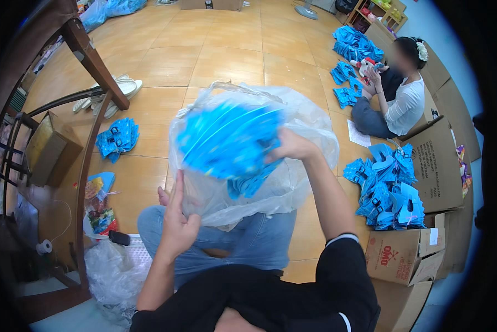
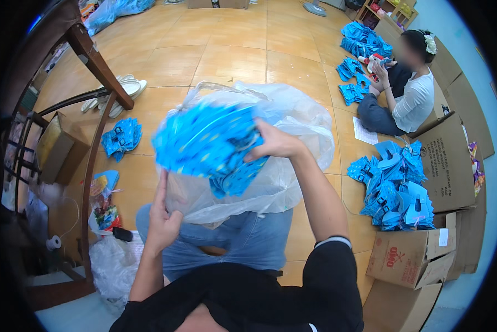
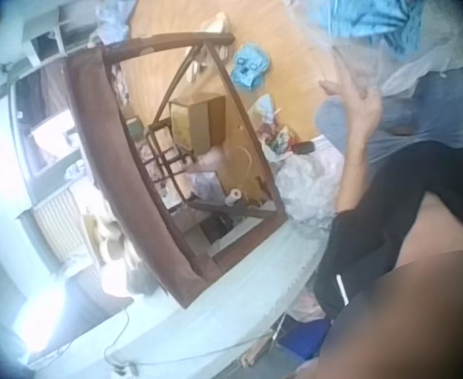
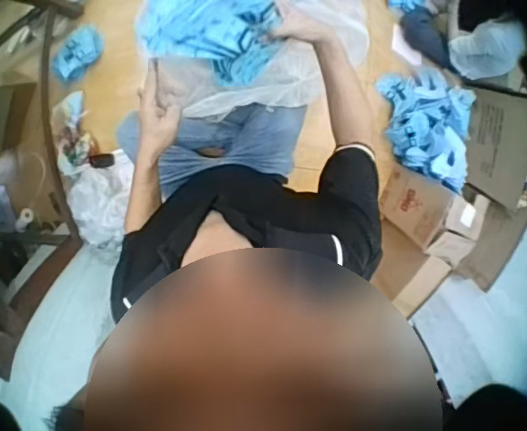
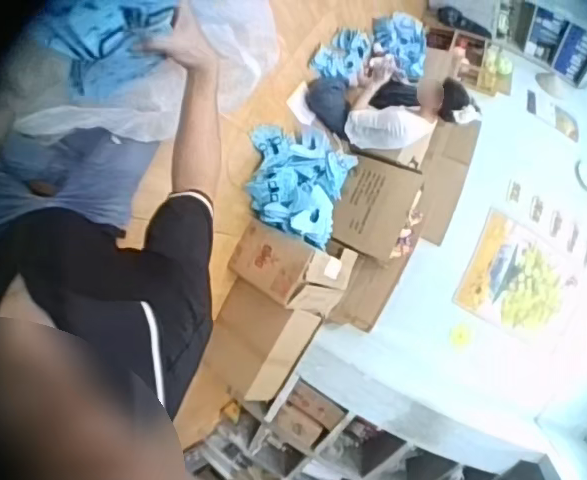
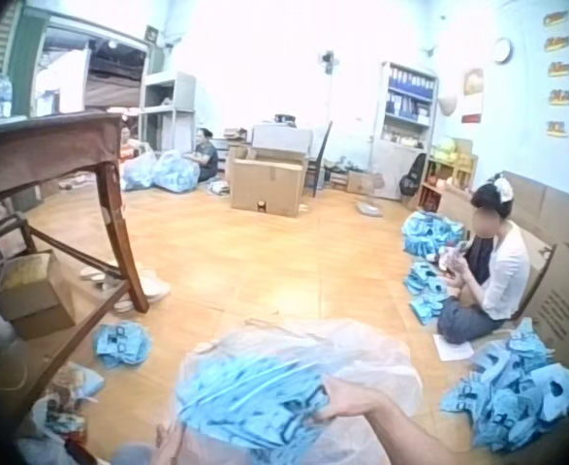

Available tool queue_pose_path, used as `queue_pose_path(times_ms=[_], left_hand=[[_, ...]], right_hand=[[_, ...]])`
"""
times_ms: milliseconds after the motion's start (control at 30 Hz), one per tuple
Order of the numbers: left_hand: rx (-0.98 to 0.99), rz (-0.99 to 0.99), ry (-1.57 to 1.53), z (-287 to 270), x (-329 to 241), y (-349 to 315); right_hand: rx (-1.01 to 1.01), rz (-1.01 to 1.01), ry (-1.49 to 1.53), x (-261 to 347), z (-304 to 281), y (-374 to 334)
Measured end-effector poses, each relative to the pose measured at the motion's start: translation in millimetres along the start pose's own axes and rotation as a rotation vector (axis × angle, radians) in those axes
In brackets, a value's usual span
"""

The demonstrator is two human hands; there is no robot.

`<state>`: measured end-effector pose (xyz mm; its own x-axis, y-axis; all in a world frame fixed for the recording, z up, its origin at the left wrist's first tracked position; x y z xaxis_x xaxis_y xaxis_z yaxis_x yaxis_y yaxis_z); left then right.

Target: The person sits on the floor and assembles blue face masks with elastic bands, then stacks them and ties the bundles with a white string. The person places the tied bundles into a large white plastic bag. Another person is visible in the background performing similar tasks.

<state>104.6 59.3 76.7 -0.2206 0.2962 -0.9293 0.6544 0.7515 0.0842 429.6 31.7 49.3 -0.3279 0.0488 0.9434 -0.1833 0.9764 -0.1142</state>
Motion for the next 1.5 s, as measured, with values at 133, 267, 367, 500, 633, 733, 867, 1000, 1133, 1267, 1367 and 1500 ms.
queue_pose_path(times_ms=[133, 267, 367, 500, 633, 733, 867, 1000, 1133, 1267, 1367, 1500], left_hand=[[-0.141, -0.031, -0.237, -17.8, 10.2, -2.1], [-0.113, -0.040, -0.226, -19.0, 15.8, -7.6], [-0.085, -0.057, -0.135, -9.9, 21.3, -5.8], [-0.054, -0.055, -0.190, -2.0, 26.5, -2.4], [-0.064, -0.078, -0.189, -4.0, 23.4, -2.8], [-0.015, -0.046, -0.149, 0.0, 16.7, -3.2], [-0.070, -0.033, -0.179, 0.5, 14.8, -7.3], [-0.191, -0.050, -0.315, -3.3, 19.2, -11.5], [-0.123, -0.229, -0.443, 4.6, 26.1, 0.6], [-0.148, -0.080, -0.168, 4.3, 19.3, 10.5], [-0.178, -0.021, 0.105, 7.3, 21.6, 4.7], [-0.091, 0.046, 0.356, 29.6, 31.3, -18.9]], right_hand=[[0.194, 0.240, -0.347, -45.0, 15.4, 50.1], [0.239, 0.345, -0.688, -94.4, -4.4, 55.9], [0.151, 0.315, -0.849, -105.4, 4.8, 43.1], [0.055, 0.240, -0.653, -90.1, 9.3, 20.4], [0.219, 0.240, -0.373, -80.6, 13.4, 13.6], [0.308, 0.275, -0.515, -91.2, 21.7, 33.9], [0.054, 0.299, -0.900, -115.0, 18.2, 69.0], [-0.328, 0.211, -1.069, -134.1, 56.5, 60.0], [-0.183, 0.167, -1.096, -144.3, 91.1, 57.3], [-0.311, 0.364, -0.787, -122.5, 62.2, 20.4], [-0.598, 0.380, -0.748, -87.4, 37.2, -35.4], [-1.345, 0.261, -0.844, -43.5, -11.4, -168.0]])
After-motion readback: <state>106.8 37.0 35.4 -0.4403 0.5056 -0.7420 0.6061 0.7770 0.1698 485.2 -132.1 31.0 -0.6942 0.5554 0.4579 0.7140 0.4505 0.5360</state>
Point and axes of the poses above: each hand's wrist, its own y-axis towards the middle knuckle, its own z-axis out of the palm, x = y × z, the point moved 5 cm from there along y, towards the middle knuckle, and after that the axes turned 2 degrees about x, right-handed, at the moved point
